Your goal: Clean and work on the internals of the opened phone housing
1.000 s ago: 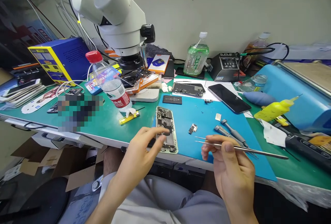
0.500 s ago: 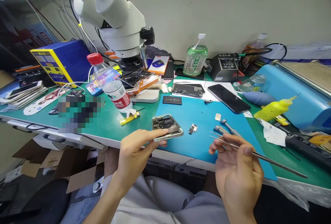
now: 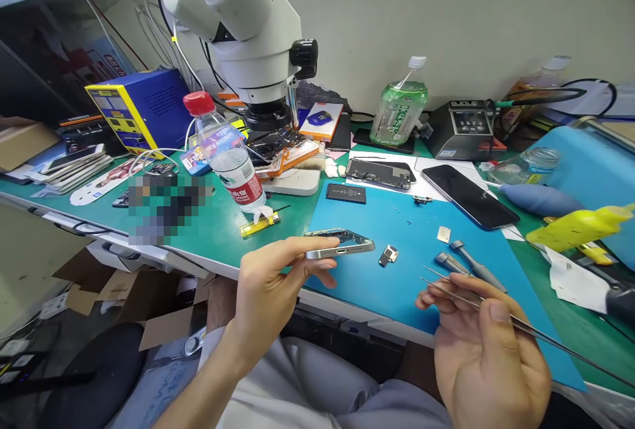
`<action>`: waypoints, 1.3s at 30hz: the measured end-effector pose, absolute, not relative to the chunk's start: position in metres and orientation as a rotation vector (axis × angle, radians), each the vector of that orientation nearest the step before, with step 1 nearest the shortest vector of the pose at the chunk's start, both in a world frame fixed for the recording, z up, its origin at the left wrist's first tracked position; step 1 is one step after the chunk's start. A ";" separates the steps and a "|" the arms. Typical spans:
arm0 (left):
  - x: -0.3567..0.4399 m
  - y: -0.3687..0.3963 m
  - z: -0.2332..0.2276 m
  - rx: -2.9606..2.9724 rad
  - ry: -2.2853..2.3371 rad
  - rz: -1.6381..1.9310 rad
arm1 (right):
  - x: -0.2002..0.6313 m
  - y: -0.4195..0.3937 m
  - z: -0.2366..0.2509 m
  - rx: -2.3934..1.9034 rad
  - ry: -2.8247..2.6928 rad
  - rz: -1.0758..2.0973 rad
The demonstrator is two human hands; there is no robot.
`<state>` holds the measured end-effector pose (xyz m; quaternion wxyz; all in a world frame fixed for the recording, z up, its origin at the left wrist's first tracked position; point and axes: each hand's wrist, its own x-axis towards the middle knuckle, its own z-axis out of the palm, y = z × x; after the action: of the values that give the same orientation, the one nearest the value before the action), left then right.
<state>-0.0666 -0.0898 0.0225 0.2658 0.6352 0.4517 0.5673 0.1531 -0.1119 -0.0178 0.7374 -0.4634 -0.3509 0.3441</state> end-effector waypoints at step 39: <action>-0.079 -0.081 -0.011 1.592 1.510 1.145 | 0.134 -0.121 -0.009 -1.299 -1.223 0.502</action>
<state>-0.0785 -0.0813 -0.0111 0.3272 0.6079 0.5766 0.4370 0.1343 -0.1210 -0.0092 0.6003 -0.5605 -0.5278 0.2165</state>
